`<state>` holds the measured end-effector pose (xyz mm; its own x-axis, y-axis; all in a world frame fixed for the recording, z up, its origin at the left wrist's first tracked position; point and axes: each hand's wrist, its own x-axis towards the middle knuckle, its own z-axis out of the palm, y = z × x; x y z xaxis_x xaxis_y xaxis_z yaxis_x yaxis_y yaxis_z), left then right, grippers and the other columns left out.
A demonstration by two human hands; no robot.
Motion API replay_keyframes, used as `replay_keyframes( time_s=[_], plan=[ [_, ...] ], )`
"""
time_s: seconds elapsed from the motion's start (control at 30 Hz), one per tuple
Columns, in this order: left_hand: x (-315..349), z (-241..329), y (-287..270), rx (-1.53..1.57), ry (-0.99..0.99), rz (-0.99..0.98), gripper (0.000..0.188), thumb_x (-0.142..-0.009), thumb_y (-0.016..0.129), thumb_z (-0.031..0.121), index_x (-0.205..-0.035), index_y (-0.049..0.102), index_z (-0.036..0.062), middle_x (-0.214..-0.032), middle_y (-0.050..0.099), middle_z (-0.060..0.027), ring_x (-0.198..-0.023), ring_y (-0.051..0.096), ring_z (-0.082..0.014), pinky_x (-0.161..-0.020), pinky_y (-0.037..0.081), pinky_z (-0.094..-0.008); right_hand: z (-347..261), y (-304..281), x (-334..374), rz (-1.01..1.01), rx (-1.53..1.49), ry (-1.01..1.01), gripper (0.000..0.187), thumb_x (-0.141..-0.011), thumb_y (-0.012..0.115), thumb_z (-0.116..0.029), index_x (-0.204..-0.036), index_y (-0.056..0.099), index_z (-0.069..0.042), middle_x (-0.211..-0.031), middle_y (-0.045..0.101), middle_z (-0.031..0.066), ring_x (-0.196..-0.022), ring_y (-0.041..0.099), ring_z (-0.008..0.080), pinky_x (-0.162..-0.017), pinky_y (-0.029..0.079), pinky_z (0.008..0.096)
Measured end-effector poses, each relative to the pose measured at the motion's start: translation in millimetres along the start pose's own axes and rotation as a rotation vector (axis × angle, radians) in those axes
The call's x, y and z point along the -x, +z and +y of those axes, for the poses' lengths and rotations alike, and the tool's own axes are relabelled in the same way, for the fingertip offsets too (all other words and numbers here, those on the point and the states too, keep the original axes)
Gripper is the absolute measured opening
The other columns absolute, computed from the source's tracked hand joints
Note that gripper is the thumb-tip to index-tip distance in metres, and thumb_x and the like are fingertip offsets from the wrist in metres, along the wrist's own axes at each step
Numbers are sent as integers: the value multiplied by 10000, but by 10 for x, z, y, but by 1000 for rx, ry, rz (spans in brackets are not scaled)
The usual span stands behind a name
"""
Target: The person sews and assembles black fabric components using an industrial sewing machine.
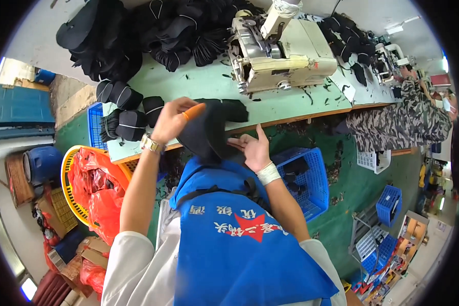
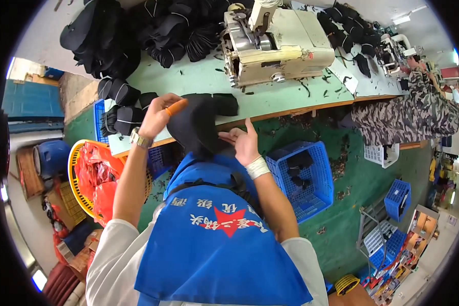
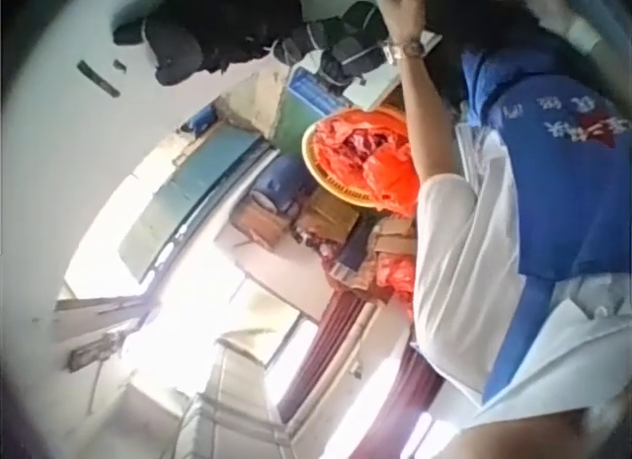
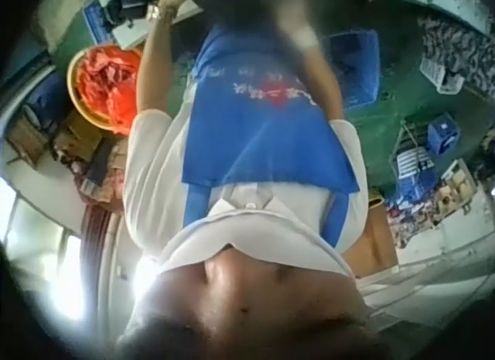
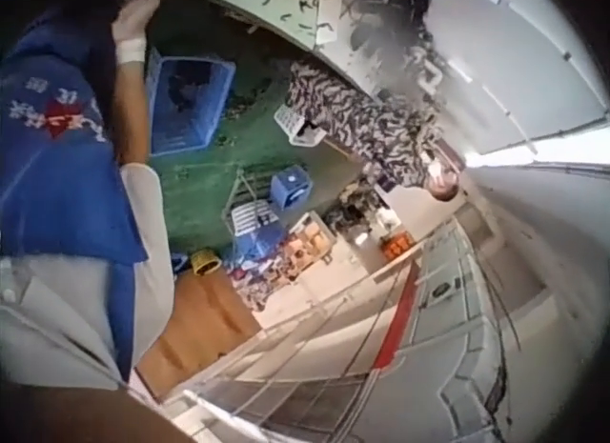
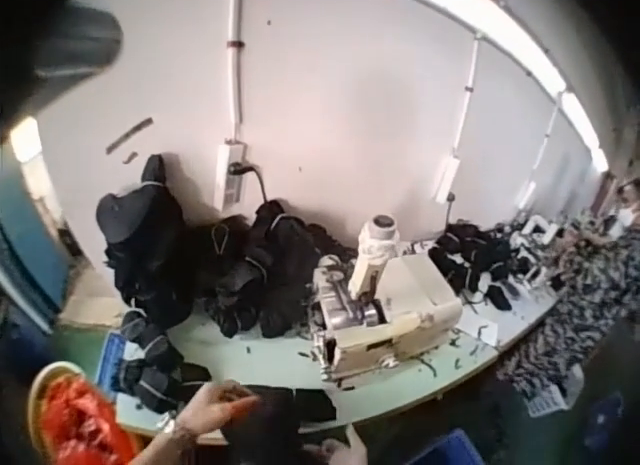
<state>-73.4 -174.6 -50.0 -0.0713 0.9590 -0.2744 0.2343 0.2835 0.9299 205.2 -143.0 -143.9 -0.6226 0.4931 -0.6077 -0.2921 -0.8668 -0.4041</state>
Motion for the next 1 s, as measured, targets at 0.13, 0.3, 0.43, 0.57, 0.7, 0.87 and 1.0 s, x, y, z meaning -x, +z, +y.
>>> replay_keyframes(
  time_s=[0.13,0.3,0.43,0.57,0.7,0.87,1.0],
  plan=[
    [-429,-494,-105,-495,-21,-29,818,-699,700,613,-1208,571,-15,-1210,578,-234,-1105,566,-360,-959,445,-395,82,300,-75,367,544,2,536,-866,525,-599,-906,619,-72,-931,656,108,-918,553,168,-773,410,312],
    [-835,-785,97,-745,-26,-386,751,-664,697,515,-1263,559,84,-1253,533,-234,-1099,559,-382,-917,469,-436,139,404,-517,427,556,-9,468,-889,575,-503,-963,611,-42,-832,608,39,-776,554,133,-713,432,253],
    [-810,-488,108,-577,-63,-451,539,-617,726,355,-1029,669,12,-1118,582,-207,-1135,510,-375,-949,406,-412,101,867,-540,378,-27,-189,316,-917,585,-380,-872,638,-72,-779,626,13,-694,562,109,-678,462,292],
    [-480,5,99,-595,548,-296,467,-612,745,292,-929,669,-42,-1176,566,-182,-1266,418,-344,-1015,321,-447,170,645,-216,521,602,-579,377,-897,634,-291,-704,598,31,-684,630,72,-667,566,118,-589,434,299],
    [-342,838,-35,19,-274,-880,920,-782,654,518,-1358,308,-111,-1277,471,-323,-1250,442,-385,-1035,344,-400,-290,1402,281,765,733,-813,267,-825,719,-229,-738,616,1,-671,592,39,-630,493,84,-547,426,293],
    [-261,248,289,154,66,-324,615,-858,662,148,-1340,355,-81,-1244,523,-149,-1099,539,-209,-953,434,-327,-543,1372,475,776,1298,-1129,428,-752,735,-388,-681,536,-16,-674,528,150,-635,531,358,-587,433,440],
    [-79,711,619,22,262,-331,338,-848,657,97,-1129,536,-47,-991,627,-86,-883,561,-162,-812,460,-290,-490,1231,961,797,1381,-1575,168,-715,739,-131,-830,635,-69,-754,547,54,-708,540,252,-620,439,366]
  ],
)
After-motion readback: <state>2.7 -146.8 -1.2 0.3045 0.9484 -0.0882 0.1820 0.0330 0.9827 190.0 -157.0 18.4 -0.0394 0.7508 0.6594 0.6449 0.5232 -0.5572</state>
